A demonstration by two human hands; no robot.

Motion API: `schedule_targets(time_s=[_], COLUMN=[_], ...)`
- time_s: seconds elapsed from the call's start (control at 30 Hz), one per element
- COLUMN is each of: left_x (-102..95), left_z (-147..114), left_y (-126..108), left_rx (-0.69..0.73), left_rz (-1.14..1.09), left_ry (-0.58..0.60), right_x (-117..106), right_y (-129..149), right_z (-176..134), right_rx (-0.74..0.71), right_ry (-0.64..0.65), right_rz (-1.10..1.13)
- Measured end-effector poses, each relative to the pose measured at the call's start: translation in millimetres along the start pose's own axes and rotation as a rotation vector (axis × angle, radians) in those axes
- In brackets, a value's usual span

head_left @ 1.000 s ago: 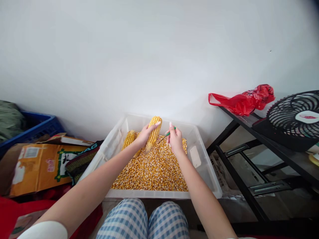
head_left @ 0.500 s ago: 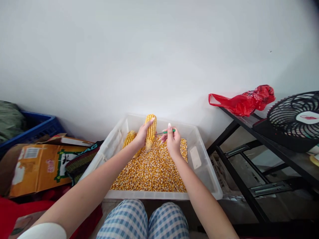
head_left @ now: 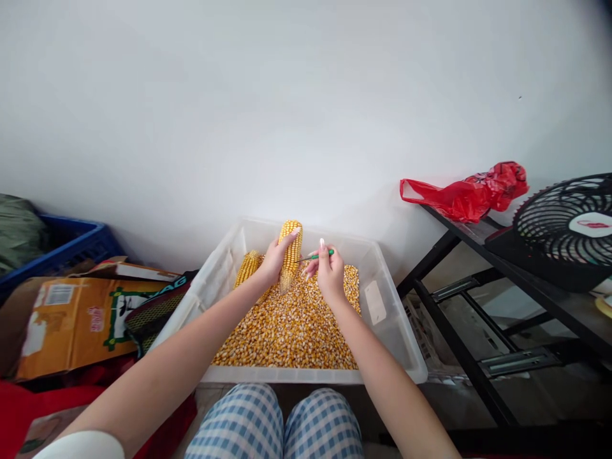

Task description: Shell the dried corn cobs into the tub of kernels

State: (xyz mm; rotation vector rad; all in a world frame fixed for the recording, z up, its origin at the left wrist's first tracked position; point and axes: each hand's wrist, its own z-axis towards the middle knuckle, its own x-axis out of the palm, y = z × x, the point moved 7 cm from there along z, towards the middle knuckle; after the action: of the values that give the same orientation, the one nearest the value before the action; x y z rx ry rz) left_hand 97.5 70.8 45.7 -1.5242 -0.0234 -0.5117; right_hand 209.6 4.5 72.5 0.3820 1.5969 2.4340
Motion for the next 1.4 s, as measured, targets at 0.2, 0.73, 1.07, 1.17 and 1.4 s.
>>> schedule_targets(time_s=[0.2,0.73,1.07,1.17,1.4], left_x=[5.1,-0.6,10.0,12.0,15.6], left_z=[-4,-1,-14,-17,-21], left_y=[-17,-7,-36,-42,-48], left_rx=[0.177,0.036,0.344,0.383,0.438], left_rz=[0.219,0.067,0.450,0.506,0.651], left_ry=[0.000,-0.028,-0.067,-0.055,-0.007], right_x=[-2,6,1,1,10], right_y=[-11,-11,-21,-22,-29], right_z=[3,-1,1,1,-6], right_rx=[0.087,0.065,0.119,0.129,0.188], right_ry=[-0.006,0.027,-0.005,-0.010,0.031], right_rz=[-0.036,0.013,-0.068,-0.057,-0.093])
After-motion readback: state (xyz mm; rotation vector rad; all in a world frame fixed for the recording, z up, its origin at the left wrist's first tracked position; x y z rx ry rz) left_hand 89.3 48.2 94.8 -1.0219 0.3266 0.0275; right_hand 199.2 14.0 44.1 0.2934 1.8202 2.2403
